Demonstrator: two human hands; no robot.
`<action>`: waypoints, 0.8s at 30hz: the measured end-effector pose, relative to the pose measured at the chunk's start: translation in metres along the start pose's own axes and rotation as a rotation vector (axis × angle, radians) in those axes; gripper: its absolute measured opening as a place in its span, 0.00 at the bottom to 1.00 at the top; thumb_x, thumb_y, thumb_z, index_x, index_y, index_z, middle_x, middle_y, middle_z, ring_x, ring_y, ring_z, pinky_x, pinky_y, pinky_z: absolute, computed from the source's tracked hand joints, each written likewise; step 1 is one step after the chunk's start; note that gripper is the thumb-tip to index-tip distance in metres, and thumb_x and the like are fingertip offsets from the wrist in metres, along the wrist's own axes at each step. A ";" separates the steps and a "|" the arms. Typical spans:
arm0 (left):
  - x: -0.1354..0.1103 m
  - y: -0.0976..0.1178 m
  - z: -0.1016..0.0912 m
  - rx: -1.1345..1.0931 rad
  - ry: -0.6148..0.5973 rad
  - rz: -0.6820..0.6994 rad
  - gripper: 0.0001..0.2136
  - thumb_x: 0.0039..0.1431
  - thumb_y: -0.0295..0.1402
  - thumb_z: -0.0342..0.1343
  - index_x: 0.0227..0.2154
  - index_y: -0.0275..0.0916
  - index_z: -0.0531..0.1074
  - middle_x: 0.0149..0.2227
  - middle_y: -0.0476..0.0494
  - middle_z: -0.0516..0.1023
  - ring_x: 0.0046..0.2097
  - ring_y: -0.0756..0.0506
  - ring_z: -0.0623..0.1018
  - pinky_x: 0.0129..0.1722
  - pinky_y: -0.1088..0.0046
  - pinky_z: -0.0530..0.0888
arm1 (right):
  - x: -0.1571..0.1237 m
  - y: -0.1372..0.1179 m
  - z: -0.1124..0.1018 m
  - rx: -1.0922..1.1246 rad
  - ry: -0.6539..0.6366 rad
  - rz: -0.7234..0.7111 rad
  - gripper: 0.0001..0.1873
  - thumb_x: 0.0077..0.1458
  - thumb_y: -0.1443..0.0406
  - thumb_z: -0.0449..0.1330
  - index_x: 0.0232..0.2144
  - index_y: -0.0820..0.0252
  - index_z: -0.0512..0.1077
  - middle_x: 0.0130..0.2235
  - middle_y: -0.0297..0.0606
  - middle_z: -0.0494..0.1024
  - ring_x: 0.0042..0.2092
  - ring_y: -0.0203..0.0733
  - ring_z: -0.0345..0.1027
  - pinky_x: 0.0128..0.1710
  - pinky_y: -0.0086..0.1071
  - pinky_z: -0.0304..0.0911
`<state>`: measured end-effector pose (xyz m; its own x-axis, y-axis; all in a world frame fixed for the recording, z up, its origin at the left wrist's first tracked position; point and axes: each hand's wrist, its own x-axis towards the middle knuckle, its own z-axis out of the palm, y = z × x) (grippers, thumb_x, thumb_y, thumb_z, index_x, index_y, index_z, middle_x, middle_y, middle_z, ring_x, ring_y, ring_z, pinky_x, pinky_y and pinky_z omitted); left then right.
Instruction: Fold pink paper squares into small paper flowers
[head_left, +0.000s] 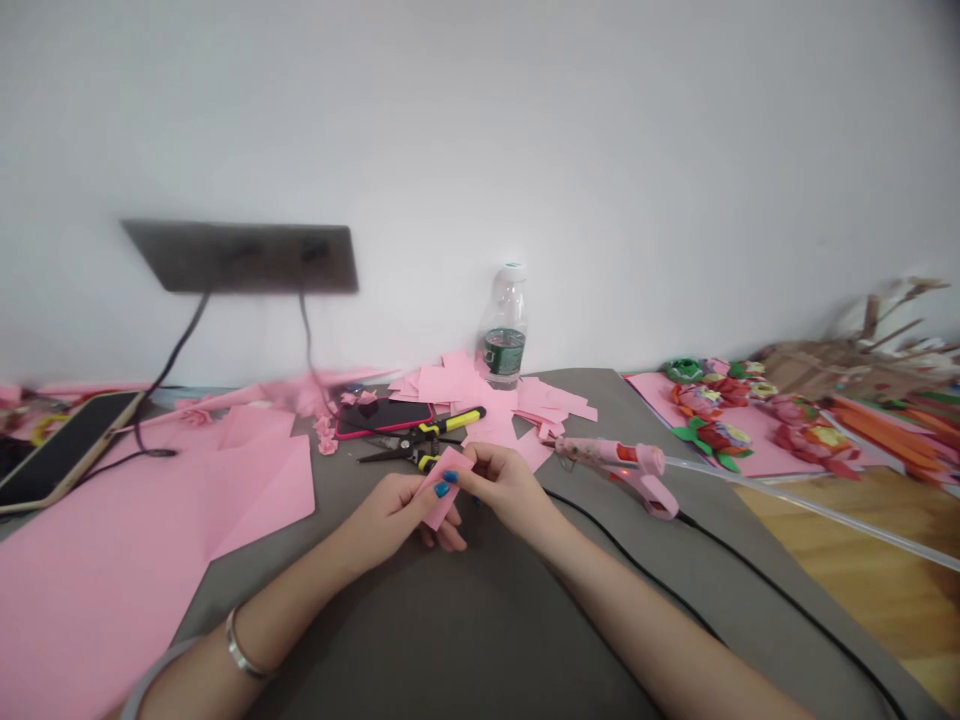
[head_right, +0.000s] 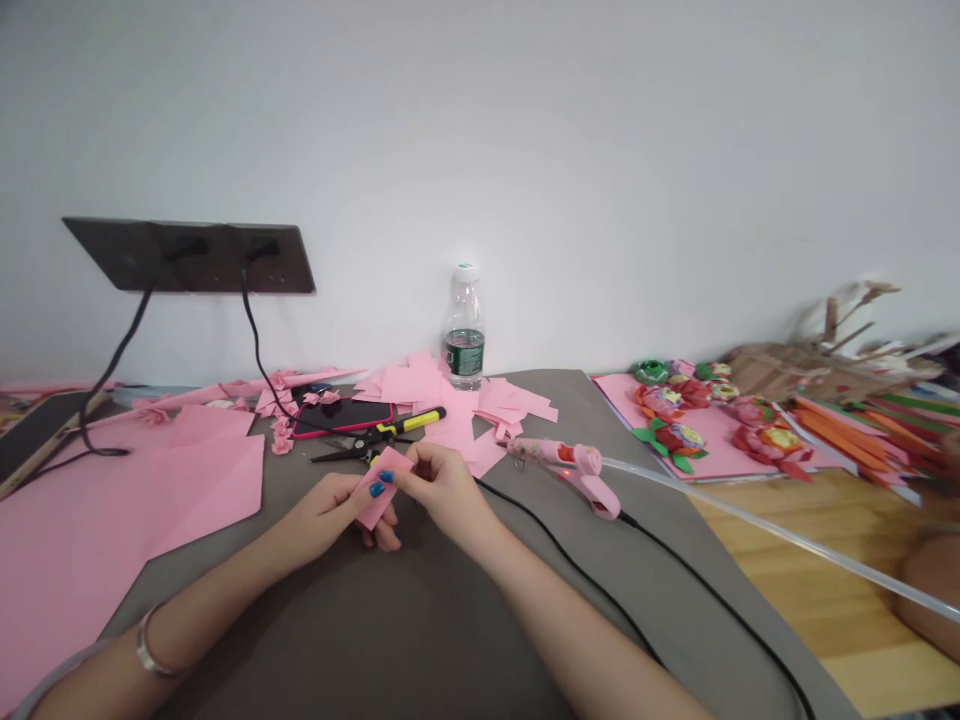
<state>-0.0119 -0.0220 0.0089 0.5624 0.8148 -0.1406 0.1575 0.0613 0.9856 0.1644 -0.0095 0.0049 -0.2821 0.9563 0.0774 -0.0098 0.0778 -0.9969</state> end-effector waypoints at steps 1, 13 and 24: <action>0.000 0.000 0.000 0.002 0.001 0.006 0.27 0.63 0.54 0.44 0.29 0.33 0.73 0.28 0.33 0.83 0.28 0.44 0.81 0.27 0.72 0.72 | 0.000 0.000 0.000 -0.001 0.000 -0.006 0.25 0.46 0.47 0.65 0.19 0.58 0.61 0.20 0.27 0.61 0.24 0.31 0.49 0.23 0.27 0.47; 0.003 0.001 -0.007 0.285 0.192 0.234 0.18 0.66 0.43 0.45 0.32 0.36 0.74 0.31 0.45 0.75 0.35 0.44 0.72 0.34 0.73 0.67 | -0.004 -0.001 0.001 -0.102 -0.017 -0.006 0.24 0.48 0.49 0.65 0.20 0.58 0.60 0.21 0.27 0.56 0.25 0.32 0.46 0.24 0.28 0.42; -0.002 0.002 -0.005 0.300 0.225 0.262 0.17 0.66 0.42 0.44 0.29 0.36 0.71 0.28 0.48 0.70 0.31 0.47 0.67 0.31 0.74 0.64 | -0.006 -0.006 0.004 -0.087 0.026 -0.042 0.23 0.47 0.51 0.66 0.19 0.57 0.59 0.21 0.27 0.57 0.25 0.32 0.47 0.24 0.28 0.43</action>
<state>-0.0165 -0.0207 0.0114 0.4295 0.8875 0.1669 0.2800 -0.3066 0.9097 0.1626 -0.0173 0.0103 -0.2581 0.9585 0.1209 0.0625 0.1414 -0.9880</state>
